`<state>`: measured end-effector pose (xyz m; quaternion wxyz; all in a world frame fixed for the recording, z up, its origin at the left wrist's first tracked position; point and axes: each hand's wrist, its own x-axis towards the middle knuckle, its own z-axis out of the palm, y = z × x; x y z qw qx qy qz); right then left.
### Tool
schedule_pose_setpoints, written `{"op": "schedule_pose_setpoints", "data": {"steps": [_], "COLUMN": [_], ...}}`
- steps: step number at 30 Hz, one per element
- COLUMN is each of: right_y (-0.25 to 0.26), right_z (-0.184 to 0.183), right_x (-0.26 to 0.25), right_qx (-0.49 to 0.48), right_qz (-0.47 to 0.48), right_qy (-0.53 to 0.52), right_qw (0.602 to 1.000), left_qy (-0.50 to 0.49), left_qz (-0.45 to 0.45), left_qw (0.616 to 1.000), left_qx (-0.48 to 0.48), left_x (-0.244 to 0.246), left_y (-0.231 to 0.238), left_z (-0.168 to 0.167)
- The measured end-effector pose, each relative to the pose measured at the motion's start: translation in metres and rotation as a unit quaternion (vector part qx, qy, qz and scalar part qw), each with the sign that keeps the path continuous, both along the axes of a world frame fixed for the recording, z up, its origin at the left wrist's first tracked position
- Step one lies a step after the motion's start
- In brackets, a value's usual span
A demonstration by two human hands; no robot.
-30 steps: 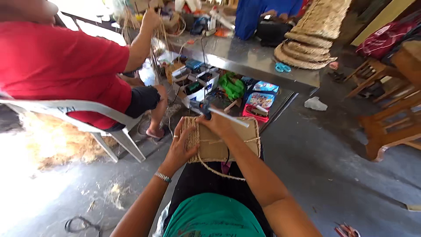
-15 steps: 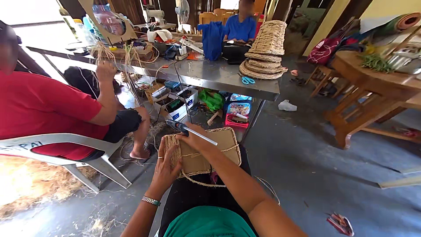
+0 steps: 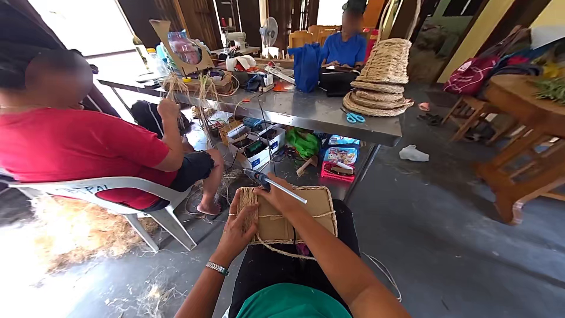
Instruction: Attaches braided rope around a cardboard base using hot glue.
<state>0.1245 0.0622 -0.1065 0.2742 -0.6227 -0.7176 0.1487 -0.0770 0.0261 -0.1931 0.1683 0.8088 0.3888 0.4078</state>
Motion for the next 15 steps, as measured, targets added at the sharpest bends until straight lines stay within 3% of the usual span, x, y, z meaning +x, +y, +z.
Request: {"op": "schedule_pose_setpoints", "data": {"steps": [15], "right_y": [-0.008], "right_z": [0.002], "right_x": [-0.043], "right_qx": [0.023], "right_qz": [0.042], "right_qy": [-0.028], "right_qw": [0.998], "left_qy": [-0.049], "left_qz": [0.038], "left_qw": [0.998], "left_qx": [0.024], "left_x": [-0.026], "left_y": [-0.014], "left_z": [-0.026]}}
